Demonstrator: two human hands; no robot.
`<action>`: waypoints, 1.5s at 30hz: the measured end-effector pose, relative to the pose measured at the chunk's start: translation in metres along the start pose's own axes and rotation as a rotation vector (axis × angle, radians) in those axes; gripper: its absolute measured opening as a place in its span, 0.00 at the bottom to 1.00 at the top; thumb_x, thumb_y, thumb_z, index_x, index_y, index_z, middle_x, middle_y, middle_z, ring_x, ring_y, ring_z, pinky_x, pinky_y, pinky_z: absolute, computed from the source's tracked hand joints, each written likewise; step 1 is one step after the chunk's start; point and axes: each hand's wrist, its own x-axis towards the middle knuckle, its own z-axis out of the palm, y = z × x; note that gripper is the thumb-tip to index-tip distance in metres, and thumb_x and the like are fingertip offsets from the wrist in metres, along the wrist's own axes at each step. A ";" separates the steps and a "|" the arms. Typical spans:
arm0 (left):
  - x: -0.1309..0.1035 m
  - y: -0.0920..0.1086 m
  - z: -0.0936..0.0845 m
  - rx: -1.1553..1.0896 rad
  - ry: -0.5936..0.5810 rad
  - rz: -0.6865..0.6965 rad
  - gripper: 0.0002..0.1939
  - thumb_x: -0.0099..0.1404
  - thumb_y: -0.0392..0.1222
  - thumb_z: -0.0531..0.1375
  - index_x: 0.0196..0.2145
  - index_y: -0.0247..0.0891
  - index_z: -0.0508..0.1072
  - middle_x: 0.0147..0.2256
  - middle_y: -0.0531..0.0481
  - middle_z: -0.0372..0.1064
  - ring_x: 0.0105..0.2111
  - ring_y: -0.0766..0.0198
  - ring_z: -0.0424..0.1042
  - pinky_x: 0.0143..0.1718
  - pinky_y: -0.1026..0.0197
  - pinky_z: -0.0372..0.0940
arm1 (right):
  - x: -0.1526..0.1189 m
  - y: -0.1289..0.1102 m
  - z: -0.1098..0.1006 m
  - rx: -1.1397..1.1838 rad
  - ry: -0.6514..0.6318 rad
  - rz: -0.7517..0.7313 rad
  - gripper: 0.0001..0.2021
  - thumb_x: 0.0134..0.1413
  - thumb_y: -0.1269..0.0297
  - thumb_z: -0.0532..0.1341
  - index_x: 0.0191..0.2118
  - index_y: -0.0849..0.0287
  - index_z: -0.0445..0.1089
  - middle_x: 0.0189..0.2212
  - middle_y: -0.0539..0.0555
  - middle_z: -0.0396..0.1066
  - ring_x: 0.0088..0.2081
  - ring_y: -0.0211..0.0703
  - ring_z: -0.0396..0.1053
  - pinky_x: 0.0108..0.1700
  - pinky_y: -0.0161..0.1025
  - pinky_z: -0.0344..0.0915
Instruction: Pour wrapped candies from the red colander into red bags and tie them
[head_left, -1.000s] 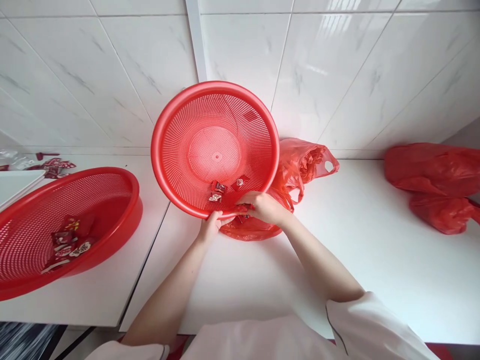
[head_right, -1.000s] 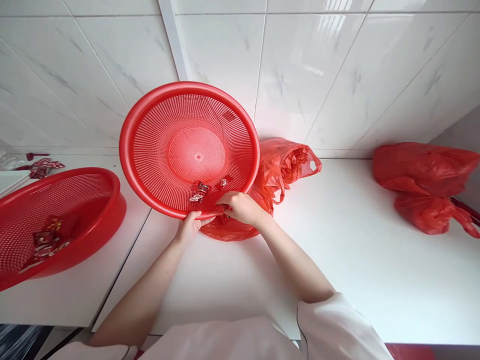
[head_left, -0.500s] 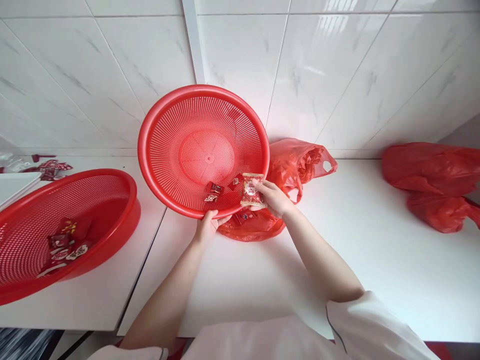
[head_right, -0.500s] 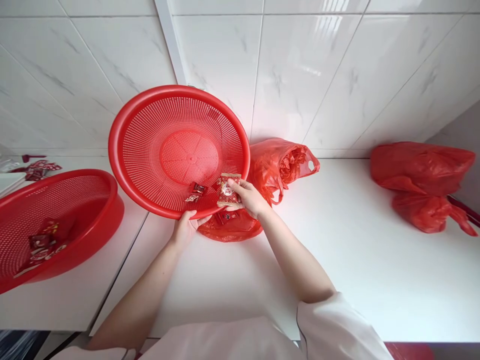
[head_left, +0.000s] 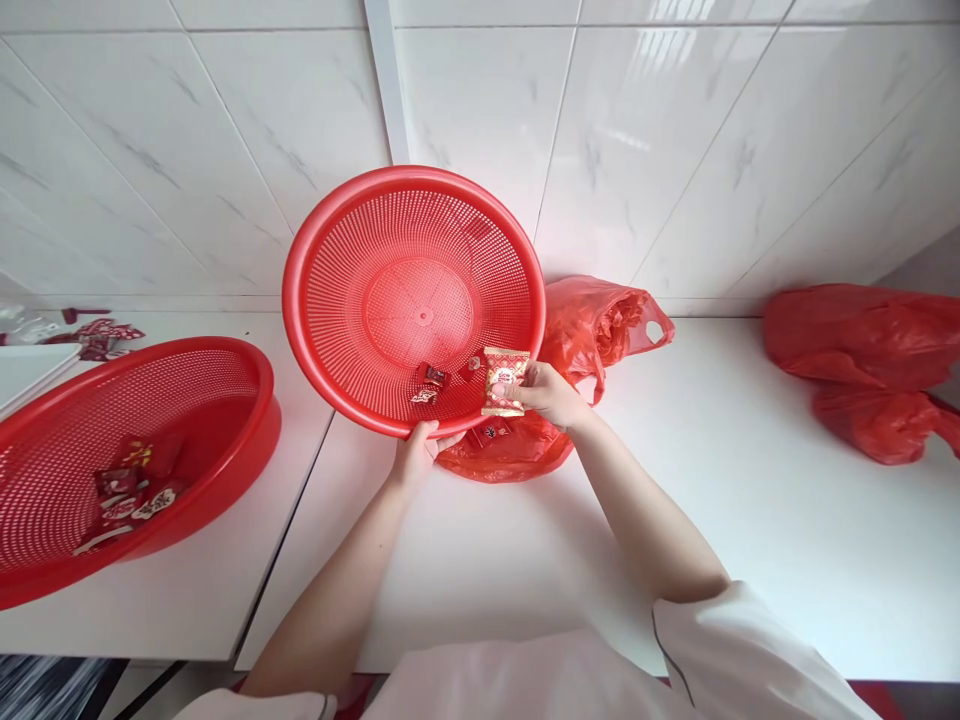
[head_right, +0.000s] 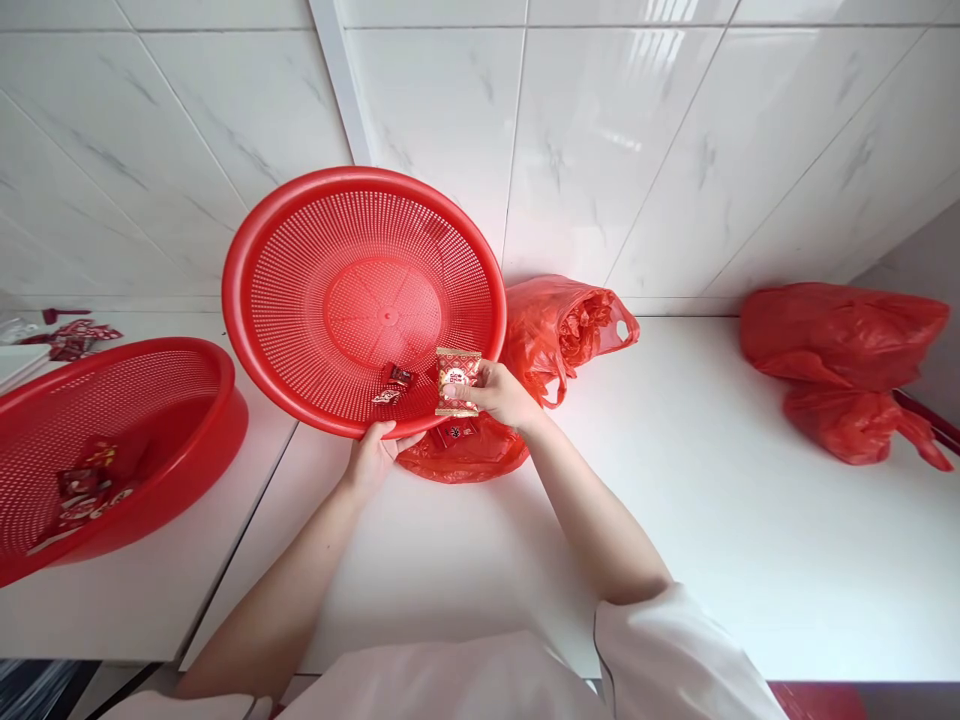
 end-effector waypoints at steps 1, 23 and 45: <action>0.000 0.000 0.000 0.004 0.000 -0.001 0.13 0.55 0.35 0.60 0.40 0.36 0.71 0.43 0.46 0.74 0.48 0.51 0.71 0.49 0.42 0.68 | -0.001 -0.003 -0.002 -0.047 -0.034 0.002 0.24 0.41 0.57 0.71 0.46 0.59 0.72 0.38 0.54 0.76 0.39 0.46 0.74 0.46 0.46 0.70; 0.003 -0.004 -0.003 0.032 0.027 0.008 0.18 0.54 0.34 0.61 0.45 0.37 0.70 0.47 0.45 0.72 0.51 0.49 0.69 0.50 0.39 0.67 | -0.003 0.011 -0.038 -1.132 -0.282 0.068 0.13 0.46 0.77 0.56 0.31 0.55 0.74 0.33 0.50 0.76 0.33 0.42 0.71 0.35 0.35 0.63; -0.007 -0.009 0.007 0.026 -0.079 -0.051 0.22 0.56 0.35 0.60 0.51 0.39 0.70 0.47 0.47 0.72 0.47 0.52 0.71 0.43 0.50 0.71 | -0.005 0.019 0.026 -1.060 -0.270 -0.459 0.19 0.58 0.57 0.59 0.53 0.57 0.65 0.51 0.60 0.67 0.51 0.49 0.67 0.53 0.48 0.66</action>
